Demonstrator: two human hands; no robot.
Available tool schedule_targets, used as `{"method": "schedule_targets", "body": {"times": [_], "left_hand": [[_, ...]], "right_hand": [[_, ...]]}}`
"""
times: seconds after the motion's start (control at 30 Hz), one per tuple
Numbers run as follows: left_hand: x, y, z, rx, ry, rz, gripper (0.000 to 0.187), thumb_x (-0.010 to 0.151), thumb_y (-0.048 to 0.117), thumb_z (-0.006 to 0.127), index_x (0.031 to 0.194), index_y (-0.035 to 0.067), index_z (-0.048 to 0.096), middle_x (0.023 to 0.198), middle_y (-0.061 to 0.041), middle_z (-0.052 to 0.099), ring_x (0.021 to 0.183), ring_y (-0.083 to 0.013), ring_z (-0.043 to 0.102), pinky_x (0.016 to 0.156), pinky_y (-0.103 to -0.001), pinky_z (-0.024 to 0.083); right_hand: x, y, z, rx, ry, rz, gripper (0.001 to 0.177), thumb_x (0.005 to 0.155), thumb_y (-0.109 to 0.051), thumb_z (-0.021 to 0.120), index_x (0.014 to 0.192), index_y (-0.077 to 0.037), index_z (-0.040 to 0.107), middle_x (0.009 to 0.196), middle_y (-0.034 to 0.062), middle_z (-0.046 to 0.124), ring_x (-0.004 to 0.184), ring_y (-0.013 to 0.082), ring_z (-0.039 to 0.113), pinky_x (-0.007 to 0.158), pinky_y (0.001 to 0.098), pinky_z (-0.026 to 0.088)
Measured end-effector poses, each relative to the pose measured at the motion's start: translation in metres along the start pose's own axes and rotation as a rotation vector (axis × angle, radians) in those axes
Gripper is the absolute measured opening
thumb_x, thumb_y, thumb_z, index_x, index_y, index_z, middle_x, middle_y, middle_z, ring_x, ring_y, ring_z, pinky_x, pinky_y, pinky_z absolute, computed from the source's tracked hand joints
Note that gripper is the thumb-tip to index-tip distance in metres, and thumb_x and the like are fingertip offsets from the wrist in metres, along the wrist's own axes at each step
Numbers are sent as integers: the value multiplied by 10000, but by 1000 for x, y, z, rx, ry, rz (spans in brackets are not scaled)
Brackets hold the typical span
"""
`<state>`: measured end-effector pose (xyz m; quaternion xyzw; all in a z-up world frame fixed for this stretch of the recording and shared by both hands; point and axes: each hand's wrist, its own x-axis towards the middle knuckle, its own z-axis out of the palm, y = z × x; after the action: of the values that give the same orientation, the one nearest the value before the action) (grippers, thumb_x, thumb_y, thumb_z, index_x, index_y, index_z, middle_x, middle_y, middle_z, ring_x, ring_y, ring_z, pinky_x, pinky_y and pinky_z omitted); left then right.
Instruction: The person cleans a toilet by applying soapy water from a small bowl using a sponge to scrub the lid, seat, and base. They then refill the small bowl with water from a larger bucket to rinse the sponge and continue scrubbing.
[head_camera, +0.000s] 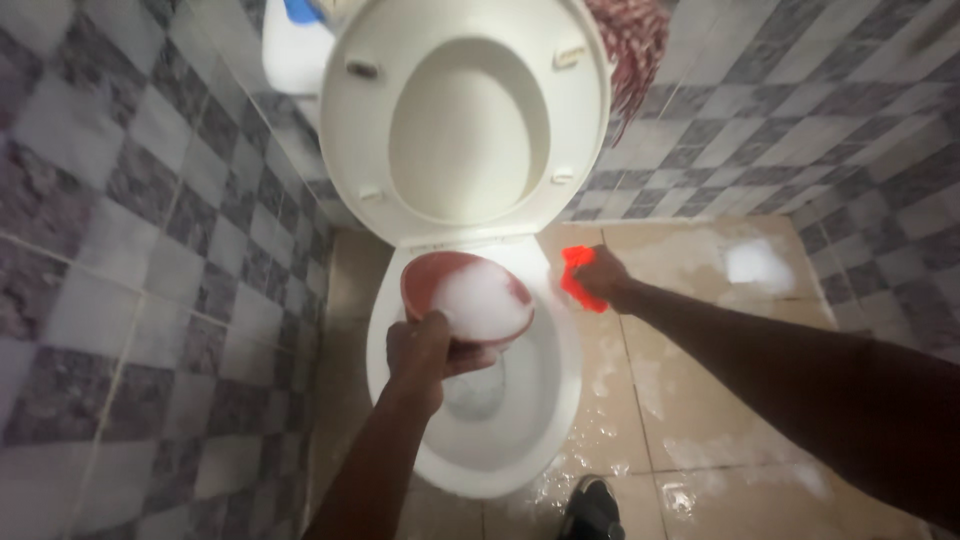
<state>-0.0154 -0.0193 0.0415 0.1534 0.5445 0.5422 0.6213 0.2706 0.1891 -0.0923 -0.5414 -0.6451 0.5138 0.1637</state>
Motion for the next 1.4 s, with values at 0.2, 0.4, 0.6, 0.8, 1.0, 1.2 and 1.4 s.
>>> {"method": "schedule_targets", "body": {"times": [0.2,0.4,0.6,0.8,1.0,1.2,1.4], "left_hand": [[-38,54,0,58,-179,55,539,892,147,446,1242,-259,498,1069,-328,706,828,-396,780,755,-424,700],[-78,128,5,112,-397,90,553,898,162,441,1254,-258,499,1093,-324,703,866,-390,782,808,-427,684],[-107,195,1,106,-429,133,568,903,176,436,1266,-256,500,1117,-320,700,903,-385,784,860,-431,668],[-120,214,-13,127,-369,168,562,885,177,461,1273,-227,498,1059,-285,705,862,-382,763,806,-458,667],[-113,191,-25,194,-386,98,575,919,206,421,1258,-246,525,997,-342,725,844,-381,778,839,-413,675],[-83,152,-21,167,-364,101,572,918,191,407,1220,-268,567,994,-345,745,830,-376,781,824,-419,675],[-46,117,0,142,-255,96,554,867,153,386,1327,-150,449,1099,-300,708,868,-360,772,783,-416,693]], "right_hand": [[-60,-147,-42,281,339,-90,229,933,-261,641,908,-42,703,690,54,671,478,157,584,410,313,454],[-89,-281,-54,-285,695,-609,250,840,-181,749,1051,-53,711,983,98,715,896,253,710,810,358,557],[-68,-343,-57,-598,833,-786,605,761,-138,808,1333,-17,653,1258,188,651,1157,362,608,967,445,483],[-76,-348,-29,133,772,-148,383,820,-174,762,1175,-55,683,1042,174,749,838,296,724,690,407,576],[-55,-289,-14,803,497,81,350,835,-87,688,1178,-36,643,1028,180,689,809,297,682,589,429,567],[-2,-229,-6,671,626,199,410,839,-107,690,1225,-23,583,1096,191,663,852,312,693,618,426,582],[73,-159,19,374,740,345,477,842,-127,692,1272,-10,523,1164,202,637,894,326,703,648,422,596]]}}
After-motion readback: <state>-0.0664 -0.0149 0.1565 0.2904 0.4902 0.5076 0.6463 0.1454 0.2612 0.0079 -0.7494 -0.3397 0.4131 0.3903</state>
